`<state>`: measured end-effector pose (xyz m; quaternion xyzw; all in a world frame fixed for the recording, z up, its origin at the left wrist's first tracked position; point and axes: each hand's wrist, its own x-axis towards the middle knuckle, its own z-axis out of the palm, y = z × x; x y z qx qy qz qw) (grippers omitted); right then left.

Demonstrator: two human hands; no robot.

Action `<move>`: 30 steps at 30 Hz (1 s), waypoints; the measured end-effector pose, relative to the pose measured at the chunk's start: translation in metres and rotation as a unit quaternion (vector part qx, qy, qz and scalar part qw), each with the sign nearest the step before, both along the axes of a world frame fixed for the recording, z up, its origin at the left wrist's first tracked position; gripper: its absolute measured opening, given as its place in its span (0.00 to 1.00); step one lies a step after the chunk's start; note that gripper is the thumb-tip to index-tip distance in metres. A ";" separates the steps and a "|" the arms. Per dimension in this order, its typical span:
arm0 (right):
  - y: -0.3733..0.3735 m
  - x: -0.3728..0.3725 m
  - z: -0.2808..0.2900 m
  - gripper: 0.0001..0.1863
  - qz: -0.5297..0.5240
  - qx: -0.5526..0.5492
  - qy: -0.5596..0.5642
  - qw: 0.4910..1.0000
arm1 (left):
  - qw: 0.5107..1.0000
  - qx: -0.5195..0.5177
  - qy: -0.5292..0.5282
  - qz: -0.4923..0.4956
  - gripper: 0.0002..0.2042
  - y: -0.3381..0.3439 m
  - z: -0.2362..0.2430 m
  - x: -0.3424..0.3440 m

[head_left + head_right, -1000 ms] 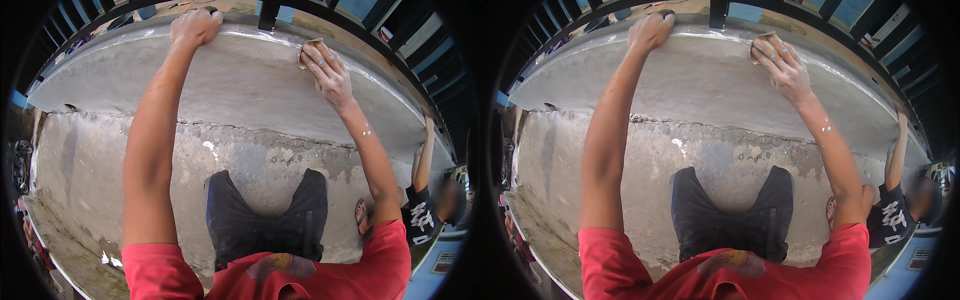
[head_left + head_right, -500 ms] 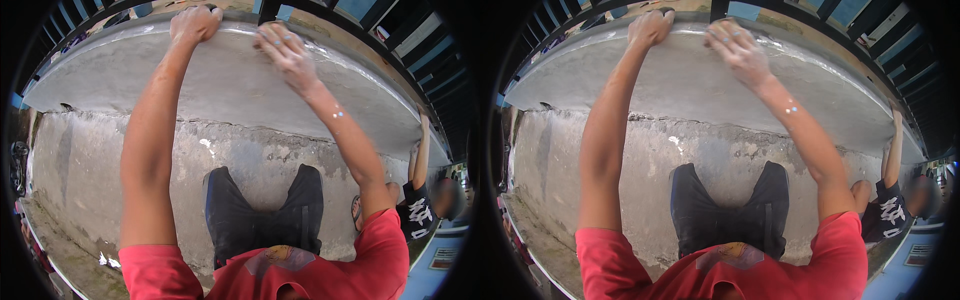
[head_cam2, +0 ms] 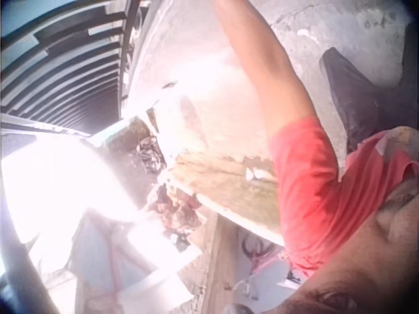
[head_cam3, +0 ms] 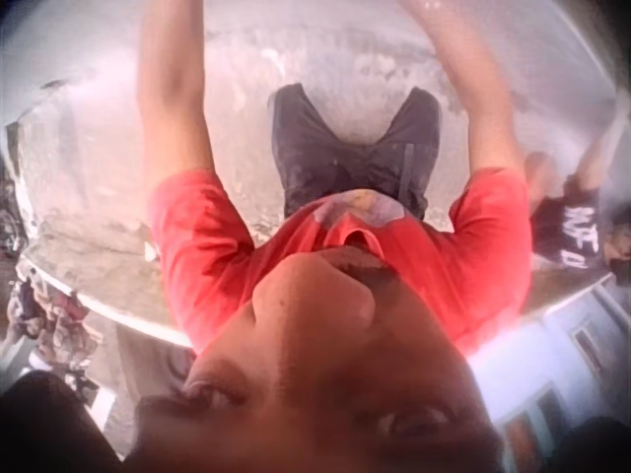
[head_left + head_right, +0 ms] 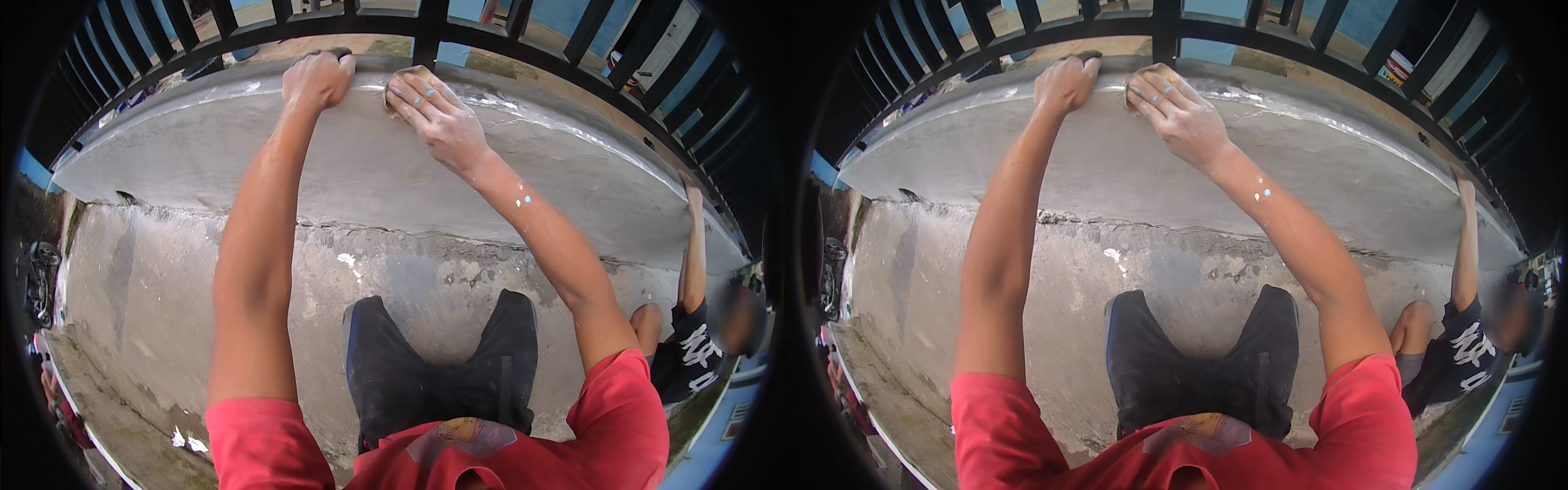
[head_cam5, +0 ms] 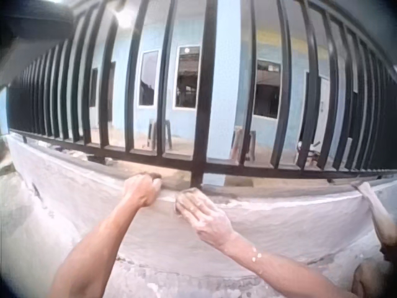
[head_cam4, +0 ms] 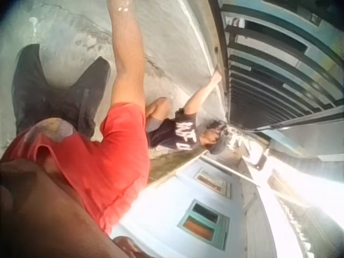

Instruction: The person smooths a freshly poured concrete surface using a hand trowel and a sponge. They repeatedly rub and level the wet concrete along a raised curb, occasionally switching between tools to refine the finish.

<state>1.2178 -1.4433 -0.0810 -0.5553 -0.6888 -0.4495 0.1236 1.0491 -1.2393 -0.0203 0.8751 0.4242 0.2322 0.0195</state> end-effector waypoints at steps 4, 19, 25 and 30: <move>-0.112 0.107 -0.008 0.26 -0.058 0.018 -0.008 0.998 | 1.000 0.011 -0.015 -0.004 0.32 -0.004 -0.001 0.010; -0.216 0.195 -0.010 0.23 -0.102 0.025 -0.035 0.994 | 0.999 0.036 -0.008 0.000 0.33 -0.005 -0.003 0.020; -0.121 0.117 -0.003 0.24 -0.019 -0.001 -0.026 0.999 | 0.999 0.025 0.011 0.027 0.34 0.002 0.001 0.012; -0.109 0.119 -0.001 0.24 -0.002 0.031 -0.052 0.998 | 0.999 0.031 0.012 0.002 0.34 0.021 -0.007 0.012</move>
